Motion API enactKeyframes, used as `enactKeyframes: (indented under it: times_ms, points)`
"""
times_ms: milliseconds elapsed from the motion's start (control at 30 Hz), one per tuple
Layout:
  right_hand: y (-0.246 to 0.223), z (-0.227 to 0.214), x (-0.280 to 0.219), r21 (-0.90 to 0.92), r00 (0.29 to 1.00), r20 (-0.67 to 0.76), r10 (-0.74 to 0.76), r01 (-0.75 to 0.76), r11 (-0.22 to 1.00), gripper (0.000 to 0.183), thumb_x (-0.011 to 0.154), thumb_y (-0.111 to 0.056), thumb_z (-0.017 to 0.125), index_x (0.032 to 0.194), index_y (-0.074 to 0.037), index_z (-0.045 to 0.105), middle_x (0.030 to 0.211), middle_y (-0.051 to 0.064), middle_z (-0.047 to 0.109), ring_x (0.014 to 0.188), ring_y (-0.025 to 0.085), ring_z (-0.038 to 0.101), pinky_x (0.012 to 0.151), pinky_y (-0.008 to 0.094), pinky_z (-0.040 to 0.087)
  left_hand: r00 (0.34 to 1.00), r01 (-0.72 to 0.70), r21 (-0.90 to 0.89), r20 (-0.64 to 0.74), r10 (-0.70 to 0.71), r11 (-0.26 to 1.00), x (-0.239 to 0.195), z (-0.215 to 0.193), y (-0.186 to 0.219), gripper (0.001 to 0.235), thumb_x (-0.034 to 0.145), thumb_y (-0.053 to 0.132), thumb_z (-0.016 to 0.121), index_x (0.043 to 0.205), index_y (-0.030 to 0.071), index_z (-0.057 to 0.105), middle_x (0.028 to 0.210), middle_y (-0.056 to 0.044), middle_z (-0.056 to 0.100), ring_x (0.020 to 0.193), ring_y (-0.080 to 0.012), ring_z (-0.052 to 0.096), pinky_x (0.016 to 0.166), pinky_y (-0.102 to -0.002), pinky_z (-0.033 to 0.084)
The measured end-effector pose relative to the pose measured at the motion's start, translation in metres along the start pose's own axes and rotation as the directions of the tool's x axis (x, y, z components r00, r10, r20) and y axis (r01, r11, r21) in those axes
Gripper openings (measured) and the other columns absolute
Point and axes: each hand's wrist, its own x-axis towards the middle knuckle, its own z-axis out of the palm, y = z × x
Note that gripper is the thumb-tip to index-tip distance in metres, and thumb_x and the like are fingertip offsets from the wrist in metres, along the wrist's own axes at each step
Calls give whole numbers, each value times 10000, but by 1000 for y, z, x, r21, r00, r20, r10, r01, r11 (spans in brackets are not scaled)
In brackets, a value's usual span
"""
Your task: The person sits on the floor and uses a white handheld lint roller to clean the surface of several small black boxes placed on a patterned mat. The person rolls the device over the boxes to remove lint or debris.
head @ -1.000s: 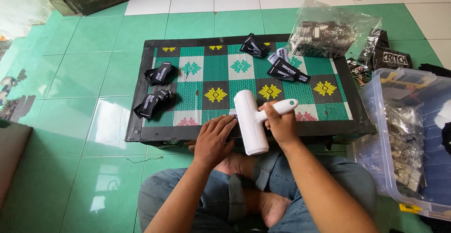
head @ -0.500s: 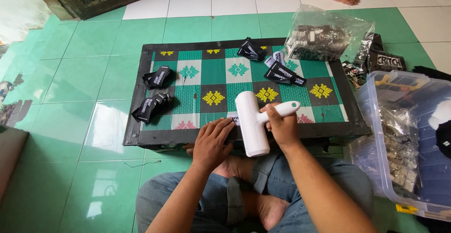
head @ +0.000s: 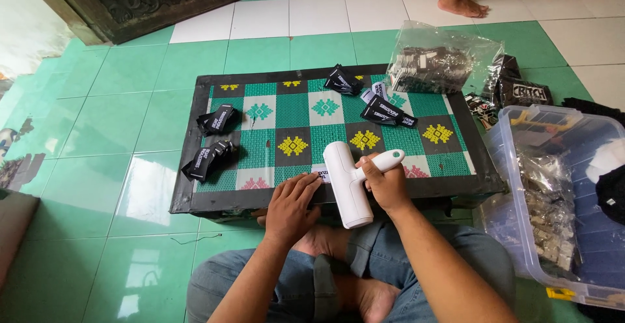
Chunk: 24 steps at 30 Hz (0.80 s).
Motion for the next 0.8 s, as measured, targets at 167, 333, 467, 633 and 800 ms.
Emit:
enactKeyframes:
  times_ms: [167,333,467,633,800]
  points:
    - [-3,9,2,31,1000,-9,-16,16,999,291,989,-244,649,843,-22,768,403,97,494,380,129,520,388,257,489,1000,-6,21,-12,6,1000,1,4,-2,474,898,283,680,1358,189,623,1394,-39,613,1384,-237,509,1152,-430,368]
    - [3,16,-3,58,1000,30,-9,7,998,288,988,-243,661,830,-28,768,404,87,494,381,122,526,391,245,489,999,-11,26,-33,11,1000,-2,9,-4,466,897,305,682,1345,188,626,1395,-35,608,1386,-236,510,1159,-429,367]
    - [14,9,2,17,999,36,-36,36,999,287,990,-243,662,834,-25,764,409,94,508,377,137,545,400,254,489,998,-23,21,-53,24,1000,1,8,-6,481,886,299,697,1348,184,632,1368,-41,620,1354,-244,535,1135,-434,389]
    - [15,-1,-8,-81,997,62,-49,54,995,270,1005,-243,635,886,-39,767,435,71,512,402,137,548,423,258,468,1000,-9,52,-24,10,999,-9,12,-3,544,829,332,730,1346,190,636,1355,-21,624,1330,-236,548,1111,-453,412]
    - [5,9,-6,-1,1000,14,-27,27,1000,298,1022,-258,620,893,-30,762,433,70,507,415,118,560,436,245,476,996,-14,26,-87,16,1000,-4,13,-5,527,851,316,705,1356,188,630,1369,-16,620,1345,-224,539,1130,-429,396]
